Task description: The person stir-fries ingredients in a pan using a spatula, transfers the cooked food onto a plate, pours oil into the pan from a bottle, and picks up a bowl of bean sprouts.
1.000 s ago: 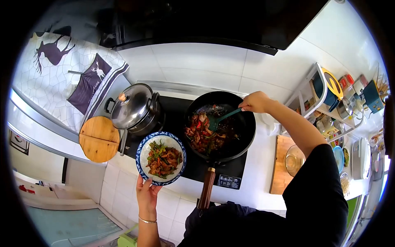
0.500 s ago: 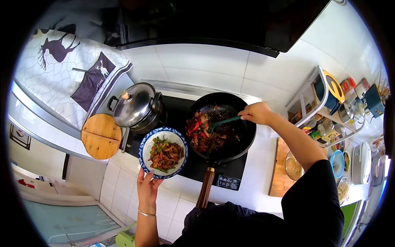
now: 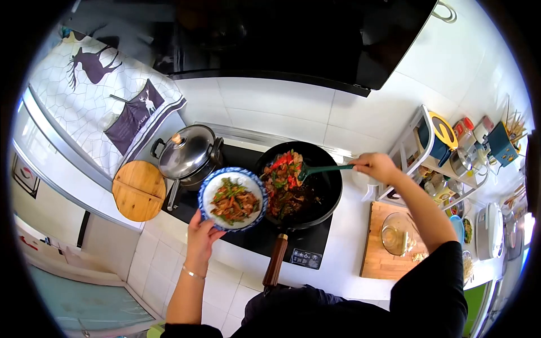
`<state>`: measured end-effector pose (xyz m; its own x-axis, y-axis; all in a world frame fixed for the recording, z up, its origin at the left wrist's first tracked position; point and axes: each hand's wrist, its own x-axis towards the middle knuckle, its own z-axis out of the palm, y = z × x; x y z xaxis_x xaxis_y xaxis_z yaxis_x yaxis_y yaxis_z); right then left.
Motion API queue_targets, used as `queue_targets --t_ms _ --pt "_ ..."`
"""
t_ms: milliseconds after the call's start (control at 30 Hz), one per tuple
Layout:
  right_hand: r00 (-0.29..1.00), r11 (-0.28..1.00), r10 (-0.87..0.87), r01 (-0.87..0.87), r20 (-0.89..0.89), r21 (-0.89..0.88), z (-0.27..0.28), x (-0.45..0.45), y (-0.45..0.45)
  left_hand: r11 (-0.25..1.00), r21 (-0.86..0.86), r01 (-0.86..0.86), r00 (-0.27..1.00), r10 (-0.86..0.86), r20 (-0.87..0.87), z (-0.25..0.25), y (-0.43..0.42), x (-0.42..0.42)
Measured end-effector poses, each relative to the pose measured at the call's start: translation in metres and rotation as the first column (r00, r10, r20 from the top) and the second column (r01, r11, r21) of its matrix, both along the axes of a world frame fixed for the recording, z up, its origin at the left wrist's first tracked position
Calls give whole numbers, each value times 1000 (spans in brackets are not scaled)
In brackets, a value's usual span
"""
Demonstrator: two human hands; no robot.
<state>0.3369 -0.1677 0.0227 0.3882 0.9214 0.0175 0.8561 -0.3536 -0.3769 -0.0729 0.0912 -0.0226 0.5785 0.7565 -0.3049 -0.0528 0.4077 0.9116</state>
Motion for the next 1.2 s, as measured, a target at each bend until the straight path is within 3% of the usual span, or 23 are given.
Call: queue_targets --t_ms 200,300,467,533,600,667,800,900,933,1000,1033,1067,1133,1167,1200 --pt "956 986 144 -118 254 -115 105 -26 22 982 -130 135 979 -112 171 -19 -14 63" --pt "820 938 345 -293 457 -182 131 -41 35 969 -155 192 959 -152 241 -15 -29 82" --pt "709 919 392 -335 586 -209 172 -59 38 963 -137 234 945 -192 263 -14 -40 81" --pt "572 913 395 -329 719 -241 187 -70 39 960 -150 237 943 -190 274 -21 -39 79" --pt "530 905 414 -324 740 -275 194 -80 39 957 -161 240 939 -186 289 -23 -39 78" --pt "462 909 351 -379 814 -177 196 -81 35 950 -201 241 937 -174 303 -22 -39 77" --pt "554 938 301 -319 776 -136 185 -60 23 954 -196 226 941 -162 297 -24 -36 73" --pt "844 992 123 -100 523 -72 172 -45 14 967 -186 176 953 -120 279 -26 -33 64" --pt "851 993 120 -93 511 -79 161 -37 14 970 -161 182 951 -132 278 -28 -30 59" --pt "989 980 -139 144 50 -135 134 -21 10 986 -127 104 963 -68 261 -32 -28 48" --pt "989 975 -150 150 10 -164 115 -12 9 992 -118 50 963 -17 270 -35 -28 41" --pt "985 968 -135 154 104 -198 99 -10 8 992 -127 13 967 20 255 -35 -27 31" --pt "929 972 55 35 367 -232 58 0 10 995 -84 -56 967 75 243 -35 -26 11" --pt "931 972 51 37 362 -232 47 3 15 995 -83 -53 969 71 237 -35 -26 1" --pt "885 924 132 54 446 -380 41 -1 27 991 -77 -113 971 127 202 -34 -27 -10"
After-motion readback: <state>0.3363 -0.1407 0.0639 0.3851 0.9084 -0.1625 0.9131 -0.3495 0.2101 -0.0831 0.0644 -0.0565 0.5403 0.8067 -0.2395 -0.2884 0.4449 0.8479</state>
